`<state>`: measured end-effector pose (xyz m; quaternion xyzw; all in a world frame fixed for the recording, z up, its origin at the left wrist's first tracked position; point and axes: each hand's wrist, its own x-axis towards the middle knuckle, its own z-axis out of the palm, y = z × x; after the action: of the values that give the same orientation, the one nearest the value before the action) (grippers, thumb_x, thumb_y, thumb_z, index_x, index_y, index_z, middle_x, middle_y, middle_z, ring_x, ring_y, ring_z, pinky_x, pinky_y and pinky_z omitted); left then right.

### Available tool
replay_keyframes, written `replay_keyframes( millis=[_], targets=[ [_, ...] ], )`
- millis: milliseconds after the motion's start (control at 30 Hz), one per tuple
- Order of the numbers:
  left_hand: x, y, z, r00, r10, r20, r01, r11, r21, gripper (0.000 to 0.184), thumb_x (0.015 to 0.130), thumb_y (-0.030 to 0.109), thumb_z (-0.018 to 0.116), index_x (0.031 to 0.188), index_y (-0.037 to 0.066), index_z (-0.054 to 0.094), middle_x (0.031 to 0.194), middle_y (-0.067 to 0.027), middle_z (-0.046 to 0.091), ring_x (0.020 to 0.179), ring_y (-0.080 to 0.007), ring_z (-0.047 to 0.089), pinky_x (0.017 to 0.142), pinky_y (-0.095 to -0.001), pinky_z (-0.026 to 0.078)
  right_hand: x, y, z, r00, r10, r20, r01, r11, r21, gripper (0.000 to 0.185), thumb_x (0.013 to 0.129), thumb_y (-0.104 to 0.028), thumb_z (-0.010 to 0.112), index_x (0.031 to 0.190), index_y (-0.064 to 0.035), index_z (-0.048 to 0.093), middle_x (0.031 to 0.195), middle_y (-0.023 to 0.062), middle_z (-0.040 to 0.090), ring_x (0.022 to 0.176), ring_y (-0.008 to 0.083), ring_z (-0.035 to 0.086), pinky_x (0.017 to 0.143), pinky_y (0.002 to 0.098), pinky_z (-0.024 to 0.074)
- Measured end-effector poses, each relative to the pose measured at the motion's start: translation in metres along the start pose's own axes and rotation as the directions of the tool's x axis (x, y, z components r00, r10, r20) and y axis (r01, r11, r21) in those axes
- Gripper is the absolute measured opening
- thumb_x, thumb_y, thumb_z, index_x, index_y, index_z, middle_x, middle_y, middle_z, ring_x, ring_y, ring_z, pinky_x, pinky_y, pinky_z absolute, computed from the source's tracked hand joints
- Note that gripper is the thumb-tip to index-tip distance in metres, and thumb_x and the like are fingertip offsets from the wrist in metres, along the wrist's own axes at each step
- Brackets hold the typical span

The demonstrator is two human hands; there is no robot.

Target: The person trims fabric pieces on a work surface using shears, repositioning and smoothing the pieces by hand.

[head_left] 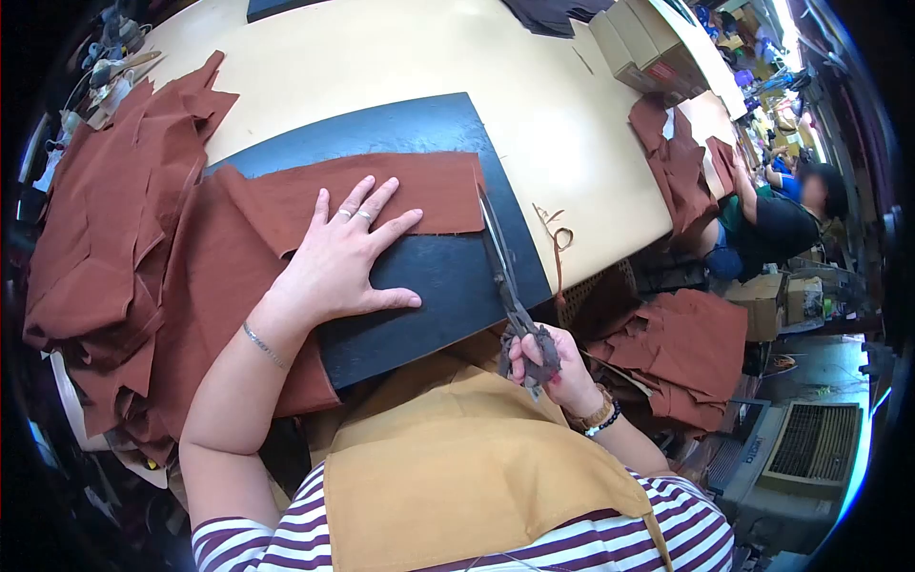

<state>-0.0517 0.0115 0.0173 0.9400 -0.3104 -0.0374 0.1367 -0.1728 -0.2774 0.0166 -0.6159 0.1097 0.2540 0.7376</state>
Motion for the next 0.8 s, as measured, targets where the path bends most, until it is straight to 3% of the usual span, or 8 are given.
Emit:
replay_keyframes(
  millis=[167, 367, 567, 800],
  targets=[
    [-0.001, 0.005, 0.001, 0.999, 0.032, 0.019, -0.031, 0.999, -0.016, 0.093, 0.066, 0.073, 0.063, 0.141, 0.022, 0.042, 0.153, -0.0134, 0.024, 0.141, -0.0359, 0.021, 0.109, -0.0655, 0.017, 0.010, 0.003, 0.000, 0.999, -0.033, -0.011, 0.034, 0.992, 0.121, 0.016, 0.093, -0.017, 0.056, 0.086, -0.0024, 0.057, 0.071, 0.0053, 0.060, 0.062, 0.0103, 0.060, 0.059, 0.0222, 0.0487],
    [-0.001, 0.004, 0.001, 1.000, 0.022, 0.010, -0.022, 1.000, -0.012, 0.094, 0.065, 0.073, 0.064, 0.141, 0.022, 0.043, 0.152, -0.0137, 0.025, 0.141, -0.0356, 0.021, 0.109, -0.0653, 0.017, 0.003, 0.008, -0.002, 1.000, -0.029, -0.010, 0.029, 1.000, -0.002, 0.016, 0.093, -0.018, 0.057, 0.087, -0.0023, 0.058, 0.073, 0.0044, 0.060, 0.064, 0.0098, 0.060, 0.058, 0.0216, 0.0480],
    [-0.002, 0.009, -0.001, 0.998, 0.066, 0.013, -0.065, 0.997, -0.046, 0.093, 0.064, 0.072, 0.065, 0.139, 0.020, 0.046, 0.151, -0.0143, 0.028, 0.140, -0.0359, 0.024, 0.108, -0.0651, 0.019, 0.012, 0.002, 0.003, 0.997, -0.065, -0.040, 0.070, 0.988, 0.136, 0.020, 0.093, -0.021, 0.058, 0.087, -0.0018, 0.058, 0.070, 0.0042, 0.060, 0.063, 0.0114, 0.060, 0.058, 0.0239, 0.0479],
    [-0.002, 0.008, 0.002, 0.998, 0.068, -0.011, -0.068, 0.997, -0.040, 0.093, 0.063, 0.072, 0.066, 0.138, 0.019, 0.047, 0.151, -0.0144, 0.029, 0.140, -0.0359, 0.025, 0.108, -0.0650, 0.020, 0.010, 0.008, -0.001, 0.998, -0.054, -0.028, 0.056, 0.996, 0.066, 0.024, 0.094, -0.024, 0.058, 0.085, -0.0020, 0.059, 0.072, 0.0036, 0.060, 0.063, 0.0110, 0.059, 0.059, 0.0245, 0.0482]
  ],
)
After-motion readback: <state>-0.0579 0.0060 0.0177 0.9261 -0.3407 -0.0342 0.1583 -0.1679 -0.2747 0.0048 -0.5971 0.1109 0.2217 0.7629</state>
